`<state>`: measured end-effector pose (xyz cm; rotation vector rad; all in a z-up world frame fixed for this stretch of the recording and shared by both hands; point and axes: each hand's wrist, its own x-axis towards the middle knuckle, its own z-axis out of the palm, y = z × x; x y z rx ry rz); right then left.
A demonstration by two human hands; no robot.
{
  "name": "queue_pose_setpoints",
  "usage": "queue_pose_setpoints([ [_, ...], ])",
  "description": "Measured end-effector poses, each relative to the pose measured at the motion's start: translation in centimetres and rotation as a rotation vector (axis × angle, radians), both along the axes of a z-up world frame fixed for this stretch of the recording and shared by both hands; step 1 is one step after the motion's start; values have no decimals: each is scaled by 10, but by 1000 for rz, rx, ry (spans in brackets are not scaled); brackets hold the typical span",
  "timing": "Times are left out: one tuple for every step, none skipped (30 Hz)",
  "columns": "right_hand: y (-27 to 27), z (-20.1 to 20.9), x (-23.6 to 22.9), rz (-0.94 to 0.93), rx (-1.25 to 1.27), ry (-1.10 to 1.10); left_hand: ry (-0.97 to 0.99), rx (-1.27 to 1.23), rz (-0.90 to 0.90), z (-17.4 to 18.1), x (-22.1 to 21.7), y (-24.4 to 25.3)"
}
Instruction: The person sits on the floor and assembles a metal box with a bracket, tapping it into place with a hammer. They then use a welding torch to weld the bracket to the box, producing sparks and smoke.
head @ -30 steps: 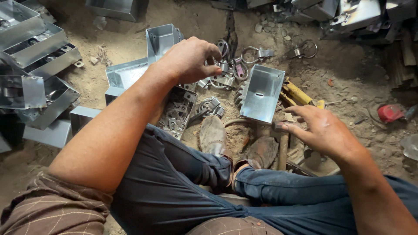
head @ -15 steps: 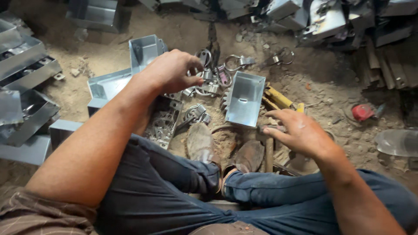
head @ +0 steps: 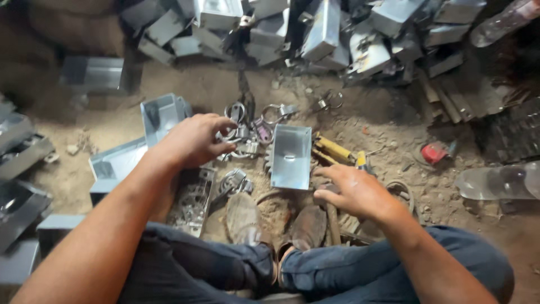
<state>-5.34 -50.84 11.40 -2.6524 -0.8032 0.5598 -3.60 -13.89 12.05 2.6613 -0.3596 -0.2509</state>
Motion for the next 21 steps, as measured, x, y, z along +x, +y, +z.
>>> queue_pose_setpoints([
  [1, 1, 2, -6, -23, 9, -29, 11, -16, 1, 1, 0],
  [0, 0, 1, -13, -51, 26, -51, 16, -32, -1, -1, -1],
  [-1, 0, 0, -21, -78, 44, -54, 23, -38, -1, -2, -2],
  [-2, 0, -1, -19, -66, 36, -56, 30, -42, 0, -3, -2],
  [-2, -1, -1, -17, -54, 29, -58, 37, -46, 0, -4, -4],
  [-1, -1, 0, -14, -42, 23, -8, 41, -10, 2, -4, -5],
  [0, -1, 0, -3, -17, 10, 42, 46, 25, 5, -5, -4],
  [-1, 0, 0, 6, 7, -2, 94, 49, 57, 7, -6, -7],
  [-1, 0, 0, 14, 30, -14, 90, 45, 49, 10, -6, -9],
  [-3, 1, -1, 10, 28, -8, 87, 37, 38, 12, -5, -10],
  [-3, 1, -1, 7, 26, -3, 84, 29, 28, 14, -4, -11],
  [-2, 0, 0, 8, 27, 1, 91, 19, 29, 15, -4, -11],
  [-3, 1, -1, 0, 19, 5, 98, 10, 30, 15, -4, -12],
  [-3, 0, -1, -1, 18, 9, 104, 6, 36, 15, -3, -11],
  [-4, -1, -1, -3, 16, 12, 96, 5, 22, 14, -1, -11],
  [-4, -2, -1, -9, 14, 12, 92, 5, 14, 12, -1, -10],
  [-4, -4, -1, -15, 13, 13, 88, 5, 6, 9, -2, -9],
  [-3, -6, 1, -13, 15, 14, 68, 8, -8, 7, -2, -8],
  [-6, -6, 2, -6, 28, -5, 49, 12, -22, 4, 0, -8],
  [-7, -6, 2, 13, 48, -19, 34, 22, -25, 3, -1, -6],
  [-7, -6, 2, 32, 70, -34, 24, 22, -29, 0, 0, -6],
])
